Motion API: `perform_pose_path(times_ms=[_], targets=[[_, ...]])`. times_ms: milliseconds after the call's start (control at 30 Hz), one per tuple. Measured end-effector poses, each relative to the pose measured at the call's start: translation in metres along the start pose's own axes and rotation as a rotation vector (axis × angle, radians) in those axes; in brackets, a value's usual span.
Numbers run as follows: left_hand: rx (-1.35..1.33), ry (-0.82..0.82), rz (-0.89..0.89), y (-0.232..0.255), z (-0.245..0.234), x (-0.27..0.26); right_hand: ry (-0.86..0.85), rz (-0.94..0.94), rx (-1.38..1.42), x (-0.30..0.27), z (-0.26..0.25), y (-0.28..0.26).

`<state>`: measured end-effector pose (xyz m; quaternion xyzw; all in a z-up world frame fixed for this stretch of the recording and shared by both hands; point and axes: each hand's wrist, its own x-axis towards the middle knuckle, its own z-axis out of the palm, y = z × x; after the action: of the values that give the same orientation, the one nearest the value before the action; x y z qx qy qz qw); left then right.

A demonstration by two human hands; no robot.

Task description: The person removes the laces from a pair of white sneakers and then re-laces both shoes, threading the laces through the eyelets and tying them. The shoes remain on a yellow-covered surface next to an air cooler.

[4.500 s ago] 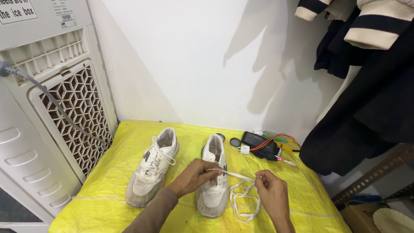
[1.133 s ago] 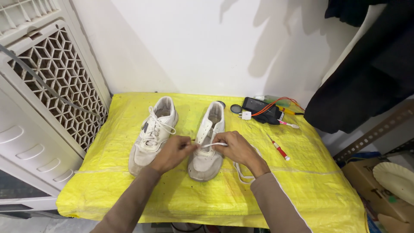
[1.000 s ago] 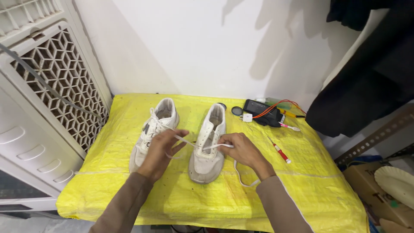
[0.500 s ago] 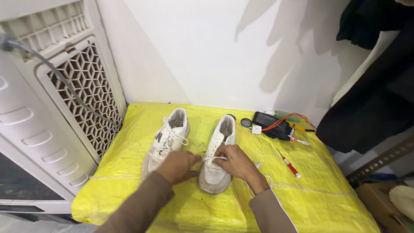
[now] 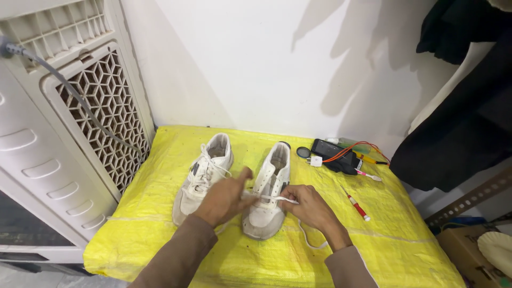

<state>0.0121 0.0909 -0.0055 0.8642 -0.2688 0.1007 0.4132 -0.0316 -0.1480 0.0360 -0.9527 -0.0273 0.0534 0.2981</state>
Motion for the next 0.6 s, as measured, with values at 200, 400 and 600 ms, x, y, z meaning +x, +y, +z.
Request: perform_pose_path(times_ms=[200, 400, 600], targets=[[0.494, -0.224, -0.065, 0.005, -0.007, 0.007, 0.143, -0.15, -0.041, 0.004, -0.009, 0.013], [-1.068, 0.122, -0.427, -0.014, -0.013, 0.007, 0.088, -0.047, 0.011, 0.002, -0.013, 0.027], [-1.573, 0.415, -0.424, -0.025, -0.007, 0.013, 0.02, -0.054, 0.001, 0.004, 0.003, 0.011]])
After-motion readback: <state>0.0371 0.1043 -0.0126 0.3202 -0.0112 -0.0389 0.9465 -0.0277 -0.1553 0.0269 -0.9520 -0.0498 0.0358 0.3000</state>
